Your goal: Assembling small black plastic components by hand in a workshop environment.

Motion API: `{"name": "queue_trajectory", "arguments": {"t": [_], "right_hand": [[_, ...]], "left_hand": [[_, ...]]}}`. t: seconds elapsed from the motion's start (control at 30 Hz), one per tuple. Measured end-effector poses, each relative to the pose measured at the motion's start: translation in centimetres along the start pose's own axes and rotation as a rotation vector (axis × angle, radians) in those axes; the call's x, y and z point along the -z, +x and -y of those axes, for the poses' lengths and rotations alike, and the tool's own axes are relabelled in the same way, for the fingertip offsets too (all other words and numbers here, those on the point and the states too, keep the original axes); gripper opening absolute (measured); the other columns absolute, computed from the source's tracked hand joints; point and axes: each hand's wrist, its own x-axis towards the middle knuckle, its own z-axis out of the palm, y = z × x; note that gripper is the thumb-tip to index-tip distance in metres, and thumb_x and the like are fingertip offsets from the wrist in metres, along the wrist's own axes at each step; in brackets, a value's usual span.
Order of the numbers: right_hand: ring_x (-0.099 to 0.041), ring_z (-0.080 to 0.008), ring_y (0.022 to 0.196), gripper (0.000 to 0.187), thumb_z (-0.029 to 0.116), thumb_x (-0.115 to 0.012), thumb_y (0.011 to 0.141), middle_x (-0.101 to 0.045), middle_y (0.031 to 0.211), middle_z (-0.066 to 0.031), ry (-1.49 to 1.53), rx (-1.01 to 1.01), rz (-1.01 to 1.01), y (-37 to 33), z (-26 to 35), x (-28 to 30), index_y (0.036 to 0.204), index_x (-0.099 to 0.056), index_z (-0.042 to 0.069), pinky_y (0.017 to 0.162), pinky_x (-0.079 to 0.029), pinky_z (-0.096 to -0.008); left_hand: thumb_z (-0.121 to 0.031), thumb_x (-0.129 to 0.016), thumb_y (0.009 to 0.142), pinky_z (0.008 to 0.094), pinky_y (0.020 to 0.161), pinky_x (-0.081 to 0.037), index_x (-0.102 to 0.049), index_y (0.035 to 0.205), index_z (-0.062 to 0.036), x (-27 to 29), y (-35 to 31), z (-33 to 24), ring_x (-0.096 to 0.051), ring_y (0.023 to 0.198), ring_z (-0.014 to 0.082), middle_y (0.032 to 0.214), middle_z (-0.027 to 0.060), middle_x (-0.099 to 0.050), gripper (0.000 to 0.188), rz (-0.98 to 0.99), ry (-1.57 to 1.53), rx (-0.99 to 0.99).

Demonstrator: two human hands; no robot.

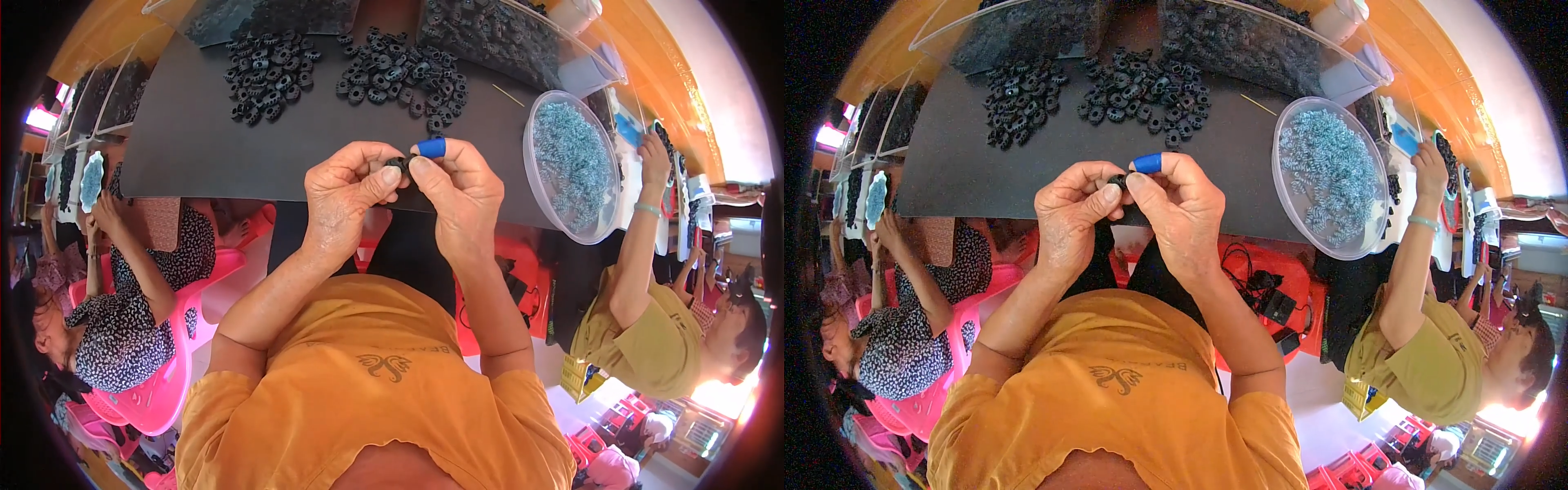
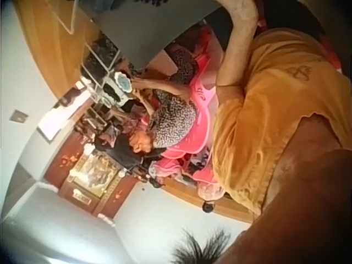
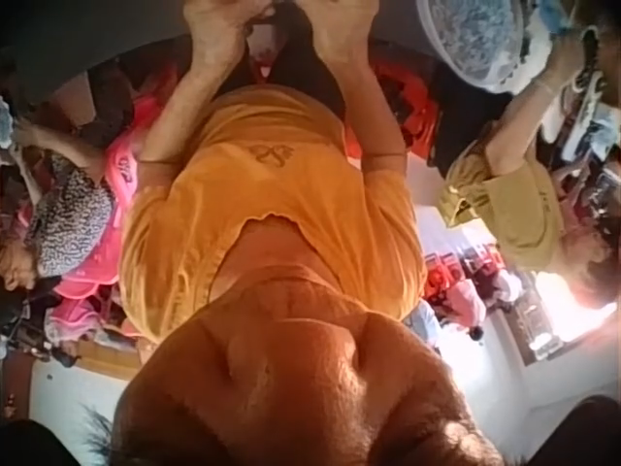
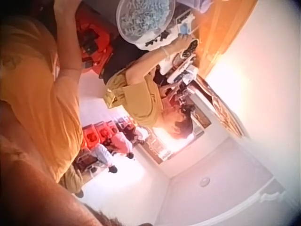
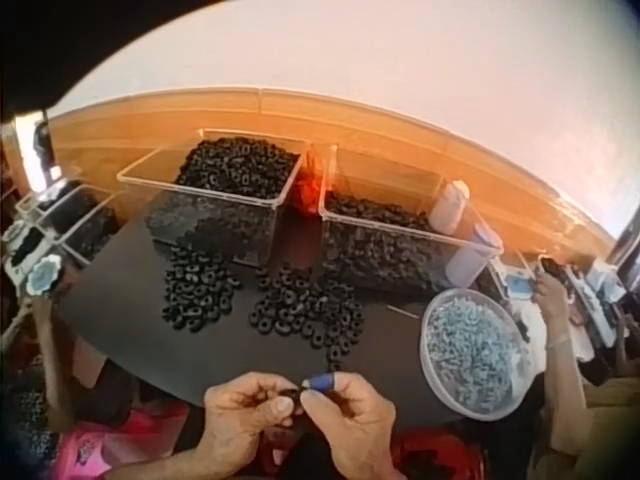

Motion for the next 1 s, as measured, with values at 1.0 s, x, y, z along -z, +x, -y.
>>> {"name": "queue_trajectory", "arguments": {"t": [1.0], "right_hand": [[-0.051,-0.0073,0.076,0.019,-0.016,-0.056,0.08,-0.056,0.092,-0.0065,-0.392,0.235,0.203,-0.4,-1.6,1.4,0.09,-0.052,-0.001,0.063,-0.044,-0.0207]], "left_hand": [[0.001,-0.065,0.081,0.0187,0.056,-0.044,-0.066,0.092,0.0026,1.0,-0.9,-0.6,-0.052,0.063,0.0054,0.076,0.0017,-0.06,0.011,0.017,0.327,-0.102]]}}
